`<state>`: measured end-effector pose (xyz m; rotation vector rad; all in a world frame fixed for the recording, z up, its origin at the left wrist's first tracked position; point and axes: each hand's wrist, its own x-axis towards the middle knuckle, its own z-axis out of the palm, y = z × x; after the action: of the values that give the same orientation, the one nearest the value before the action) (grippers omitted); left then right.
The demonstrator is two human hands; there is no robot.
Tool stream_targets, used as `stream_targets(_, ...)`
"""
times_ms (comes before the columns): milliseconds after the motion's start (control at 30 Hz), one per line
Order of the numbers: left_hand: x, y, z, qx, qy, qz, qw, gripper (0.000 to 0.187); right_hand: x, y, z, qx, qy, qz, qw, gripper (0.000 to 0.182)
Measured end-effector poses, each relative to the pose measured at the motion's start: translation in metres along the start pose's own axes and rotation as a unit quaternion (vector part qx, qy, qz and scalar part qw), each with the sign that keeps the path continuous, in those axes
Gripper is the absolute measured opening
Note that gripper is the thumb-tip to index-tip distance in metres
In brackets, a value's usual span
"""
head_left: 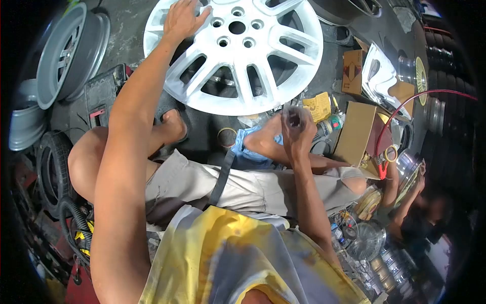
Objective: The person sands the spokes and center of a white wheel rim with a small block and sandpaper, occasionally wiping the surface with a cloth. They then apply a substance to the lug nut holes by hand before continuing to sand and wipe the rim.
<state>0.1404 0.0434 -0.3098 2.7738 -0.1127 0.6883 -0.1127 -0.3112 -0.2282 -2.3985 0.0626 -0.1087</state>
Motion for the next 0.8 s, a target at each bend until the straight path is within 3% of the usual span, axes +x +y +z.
stream_targets(100,0.008,0.011,-0.017,-0.010,-0.068,-0.046,0.997,0.040,0.028,0.011,0.014,0.011,-0.010,-0.029,0.999,0.019)
stream_targets(167,0.006,0.005,-0.012,-0.028,-0.042,-0.020,0.998,0.040,0.047,0.014,0.026,-0.047,0.049,-0.147,0.987,0.019)
stream_targets(233,0.006,0.004,-0.008,-0.024,-0.054,-0.026,0.998,0.040,0.060,0.002,0.022,-0.060,0.031,-0.125,0.990,0.016)
stream_targets(333,0.004,0.005,-0.010,-0.038,-0.016,-0.021,0.999,0.039,0.069,-0.003,0.016,0.015,0.025,-0.016,0.999,0.014)
stream_targets(433,0.007,0.006,-0.014,-0.027,-0.031,-0.030,0.999,0.042,0.053,0.004,-0.001,0.014,0.000,-0.004,1.000,0.016)
stream_targets(500,0.004,-0.001,-0.009,0.040,-0.082,0.003,0.996,0.064,0.043,0.015,0.000,0.016,-0.004,-0.019,1.000,0.018)
stream_targets(600,0.002,-0.005,-0.001,0.017,-0.055,0.008,0.998,0.056,0.033,0.013,-0.002,-0.055,-0.036,-0.124,0.990,0.020)
stream_targets(700,0.001,-0.005,0.002,0.019,-0.013,0.023,0.999,0.054,0.036,0.009,-0.010,-0.059,-0.054,-0.114,0.990,0.020)
stream_targets(733,0.004,-0.001,-0.005,-0.002,-0.066,0.010,0.998,0.051,0.037,0.010,-0.013,-0.059,-0.051,-0.116,0.990,0.020)
stream_targets(800,0.002,0.004,-0.009,0.005,-0.071,0.014,0.997,0.050,0.041,0.017,-0.018,-0.059,-0.099,-0.093,0.989,0.017)
